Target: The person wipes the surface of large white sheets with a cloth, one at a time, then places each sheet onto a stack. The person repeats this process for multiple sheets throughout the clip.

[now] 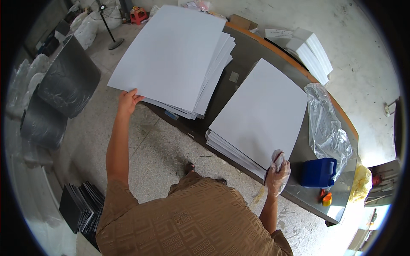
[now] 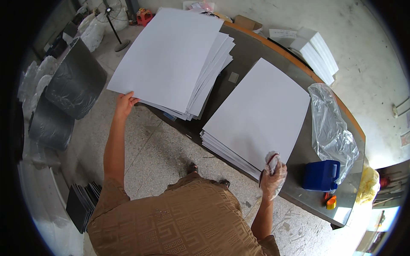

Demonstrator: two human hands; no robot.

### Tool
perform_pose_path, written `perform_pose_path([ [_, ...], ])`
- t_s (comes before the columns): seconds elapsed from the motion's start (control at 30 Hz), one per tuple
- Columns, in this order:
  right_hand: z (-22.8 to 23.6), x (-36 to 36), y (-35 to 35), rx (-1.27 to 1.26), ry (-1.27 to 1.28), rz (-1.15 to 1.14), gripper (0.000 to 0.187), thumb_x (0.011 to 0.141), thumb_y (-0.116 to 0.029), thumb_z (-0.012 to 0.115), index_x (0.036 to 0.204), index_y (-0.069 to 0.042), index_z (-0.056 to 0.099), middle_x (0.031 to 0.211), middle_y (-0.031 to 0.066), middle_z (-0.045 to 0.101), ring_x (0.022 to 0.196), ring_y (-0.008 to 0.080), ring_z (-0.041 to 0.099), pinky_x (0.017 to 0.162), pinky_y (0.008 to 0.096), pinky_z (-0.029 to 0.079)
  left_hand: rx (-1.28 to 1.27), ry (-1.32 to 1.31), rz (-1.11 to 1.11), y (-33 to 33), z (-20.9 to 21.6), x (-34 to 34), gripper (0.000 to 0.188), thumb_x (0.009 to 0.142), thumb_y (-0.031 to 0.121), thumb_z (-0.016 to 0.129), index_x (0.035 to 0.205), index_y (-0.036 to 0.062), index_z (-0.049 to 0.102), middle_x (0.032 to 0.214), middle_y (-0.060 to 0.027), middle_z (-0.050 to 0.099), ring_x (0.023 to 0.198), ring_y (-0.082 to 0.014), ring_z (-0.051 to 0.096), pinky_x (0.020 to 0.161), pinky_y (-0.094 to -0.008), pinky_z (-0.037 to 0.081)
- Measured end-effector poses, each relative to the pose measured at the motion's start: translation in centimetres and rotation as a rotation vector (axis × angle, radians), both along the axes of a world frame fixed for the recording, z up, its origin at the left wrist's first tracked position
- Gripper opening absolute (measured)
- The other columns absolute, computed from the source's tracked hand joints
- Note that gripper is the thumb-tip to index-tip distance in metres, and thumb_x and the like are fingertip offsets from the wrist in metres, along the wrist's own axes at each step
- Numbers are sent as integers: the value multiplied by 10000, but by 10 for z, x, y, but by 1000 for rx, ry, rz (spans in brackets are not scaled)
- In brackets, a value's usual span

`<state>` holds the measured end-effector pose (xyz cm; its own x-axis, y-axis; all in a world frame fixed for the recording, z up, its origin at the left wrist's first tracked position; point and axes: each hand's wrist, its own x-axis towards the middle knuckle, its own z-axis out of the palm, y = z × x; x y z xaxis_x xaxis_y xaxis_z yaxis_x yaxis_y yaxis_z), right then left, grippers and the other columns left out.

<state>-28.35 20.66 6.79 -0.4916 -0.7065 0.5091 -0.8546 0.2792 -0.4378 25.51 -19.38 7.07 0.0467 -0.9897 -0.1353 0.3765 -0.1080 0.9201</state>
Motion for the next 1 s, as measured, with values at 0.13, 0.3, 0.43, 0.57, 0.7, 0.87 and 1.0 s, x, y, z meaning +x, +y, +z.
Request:
perform_pose_path([
  [0.13,8,8,-23,29,112,103,503,765,-150,788,1222,-43,606,1015,206,588,929,400,577,798,496,474,141,-150,-5,-20,-13,8,211,965,92,614,1081,-82,585,1043,-184,680,901,-300,713,768,-390,632],
  [0.3,25,19,-56,116,59,236,478,762,-174,796,1193,-40,641,998,214,588,932,409,564,815,504,466,261,-503,-185,-22,1,20,272,982,210,639,964,-61,619,871,-165,687,813,-241,719,719,-303,606],
  [0.43,38,45,-96,266,83,352,472,774,-223,804,1195,-68,658,1022,192,611,958,376,566,839,489,470,-179,-1228,131,21,4,-19,259,980,246,647,907,-2,653,764,-98,659,665,-189,657,599,-313,519],
  [0.57,40,80,-140,323,139,423,461,782,-264,802,1195,-106,669,1035,168,623,976,357,567,849,477,468,-1178,-1099,-74,132,-19,-139,87,883,81,695,929,14,665,806,-103,639,730,-280,628,625,-372,502],
  [0.7,34,112,-184,248,143,420,461,791,-266,792,1203,-102,668,1070,181,616,1004,373,554,872,482,454,-1341,-1020,-441,195,-64,-224,324,868,112,671,1156,-29,628,1211,-201,565,1164,-349,566,1031,-466,476],
  [0.87,4,119,-210,267,150,469,443,775,-290,792,1172,-131,675,1096,153,605,1031,360,550,874,493,430,-1317,-1058,-413,203,-100,-258,357,869,240,704,1141,17,645,1235,-164,536,1247,-371,501,1103,-519,398],
  [1.0,-2,117,-206,378,89,526,476,741,-262,805,1179,-145,662,1111,168,592,1038,379,542,889,504,427,-1363,-996,-402,196,-120,-262,377,866,275,693,1143,25,639,1214,-144,520,1191,-319,508,1050,-466,424],
])
